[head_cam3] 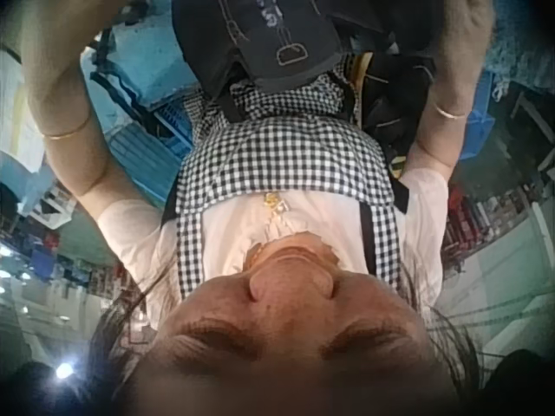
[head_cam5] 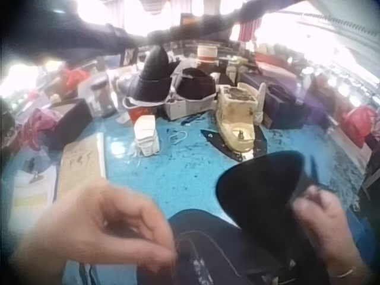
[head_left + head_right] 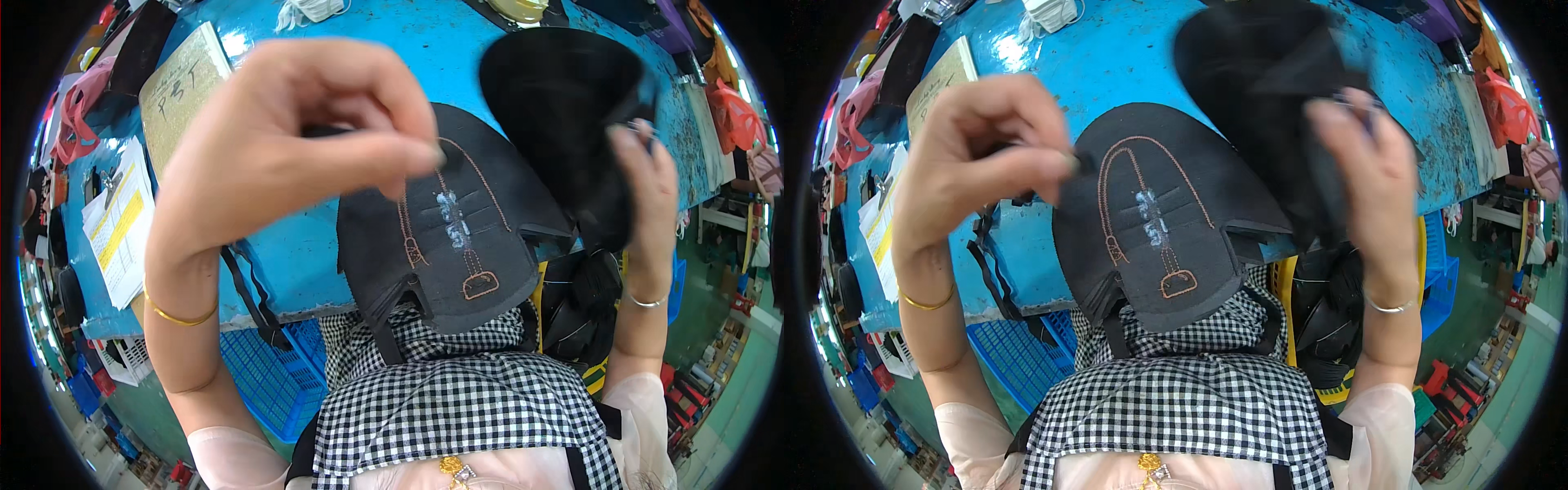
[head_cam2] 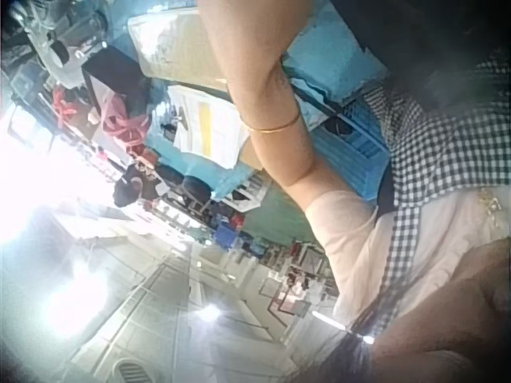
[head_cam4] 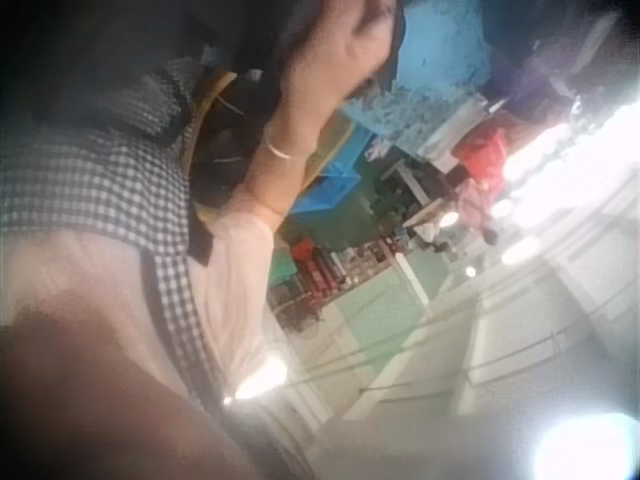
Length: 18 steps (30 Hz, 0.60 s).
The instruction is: The person trims excess material and loose threads from shoe upper components using small snips or clippers.
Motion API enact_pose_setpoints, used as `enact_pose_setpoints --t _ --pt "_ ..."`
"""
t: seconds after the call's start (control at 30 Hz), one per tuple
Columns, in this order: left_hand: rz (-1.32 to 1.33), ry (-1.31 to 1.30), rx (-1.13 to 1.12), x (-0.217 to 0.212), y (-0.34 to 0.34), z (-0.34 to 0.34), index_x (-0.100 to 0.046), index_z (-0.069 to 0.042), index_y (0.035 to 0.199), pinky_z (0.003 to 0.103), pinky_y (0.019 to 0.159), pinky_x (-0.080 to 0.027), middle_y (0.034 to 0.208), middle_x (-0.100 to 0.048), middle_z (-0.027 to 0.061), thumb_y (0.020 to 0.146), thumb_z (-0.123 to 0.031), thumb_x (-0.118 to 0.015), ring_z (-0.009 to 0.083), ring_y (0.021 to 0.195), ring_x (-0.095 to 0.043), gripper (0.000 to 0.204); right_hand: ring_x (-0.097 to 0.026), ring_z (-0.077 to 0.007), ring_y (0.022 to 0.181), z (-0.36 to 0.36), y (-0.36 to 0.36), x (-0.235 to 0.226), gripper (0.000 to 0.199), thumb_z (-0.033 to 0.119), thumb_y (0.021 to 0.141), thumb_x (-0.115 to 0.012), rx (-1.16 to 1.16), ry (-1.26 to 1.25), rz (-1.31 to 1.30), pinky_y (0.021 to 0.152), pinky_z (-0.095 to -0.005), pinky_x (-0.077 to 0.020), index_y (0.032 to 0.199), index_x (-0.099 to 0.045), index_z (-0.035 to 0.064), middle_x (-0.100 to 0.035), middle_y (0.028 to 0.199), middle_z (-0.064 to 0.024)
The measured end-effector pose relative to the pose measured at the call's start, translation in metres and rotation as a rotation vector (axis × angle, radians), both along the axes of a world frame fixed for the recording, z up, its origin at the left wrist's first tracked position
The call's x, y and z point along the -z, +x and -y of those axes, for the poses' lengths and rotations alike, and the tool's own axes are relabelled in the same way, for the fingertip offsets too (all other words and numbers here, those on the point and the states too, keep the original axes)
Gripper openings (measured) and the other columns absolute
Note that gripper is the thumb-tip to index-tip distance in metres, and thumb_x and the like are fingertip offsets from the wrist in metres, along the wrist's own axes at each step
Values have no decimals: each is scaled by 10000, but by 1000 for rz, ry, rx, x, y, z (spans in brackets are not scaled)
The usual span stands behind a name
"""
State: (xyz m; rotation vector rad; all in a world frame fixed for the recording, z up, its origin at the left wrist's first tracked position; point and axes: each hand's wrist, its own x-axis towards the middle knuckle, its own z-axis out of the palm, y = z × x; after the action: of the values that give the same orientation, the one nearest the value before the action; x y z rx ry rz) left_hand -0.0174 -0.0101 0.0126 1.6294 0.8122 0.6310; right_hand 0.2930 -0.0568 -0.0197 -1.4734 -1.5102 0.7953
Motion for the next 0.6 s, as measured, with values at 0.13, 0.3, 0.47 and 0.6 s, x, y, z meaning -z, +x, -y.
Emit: enact_pose_setpoints --t 0.13,0.3,0.47,0.6 --pt "-255 34 311 17 25 -5 -708 -6 818 217 627 -494 753 -683 32 772 -59 -756 88 675 -615 85 -584 -102 901 8 82 13 320 211 993 -535 347 -68 -196 825 -232 -460 1207 -612 -14 -616 1129 -44" --pt "-425 37 414 22 39 -6 -709 -31 804 261 586 -480 711 -678 64 769 -127 -756 122 632 -615 113 -437 -38 617 14 106 3 309 196 1021 -471 165 -163 -206 534 -182 -360 1245 -543 -5 -541 836 20" --pt "-353 345 362 41 41 0 -682 -48 776 321 553 -450 657 -633 83 737 -176 -782 223 583 -581 168 -527 -65 661 14 24 -2 205 63 929 -558 -309 -55 113 580 -236 -418 1129 -558 21 -534 752 10" --pt "-539 596 230 33 39 -2 -661 -65 779 354 541 -421 643 -598 90 718 -229 -799 274 566 -543 222 -611 -233 667 -6 -22 -1 150 101 788 -695 -872 76 460 558 -333 -481 872 -573 79 -589 745 -38"
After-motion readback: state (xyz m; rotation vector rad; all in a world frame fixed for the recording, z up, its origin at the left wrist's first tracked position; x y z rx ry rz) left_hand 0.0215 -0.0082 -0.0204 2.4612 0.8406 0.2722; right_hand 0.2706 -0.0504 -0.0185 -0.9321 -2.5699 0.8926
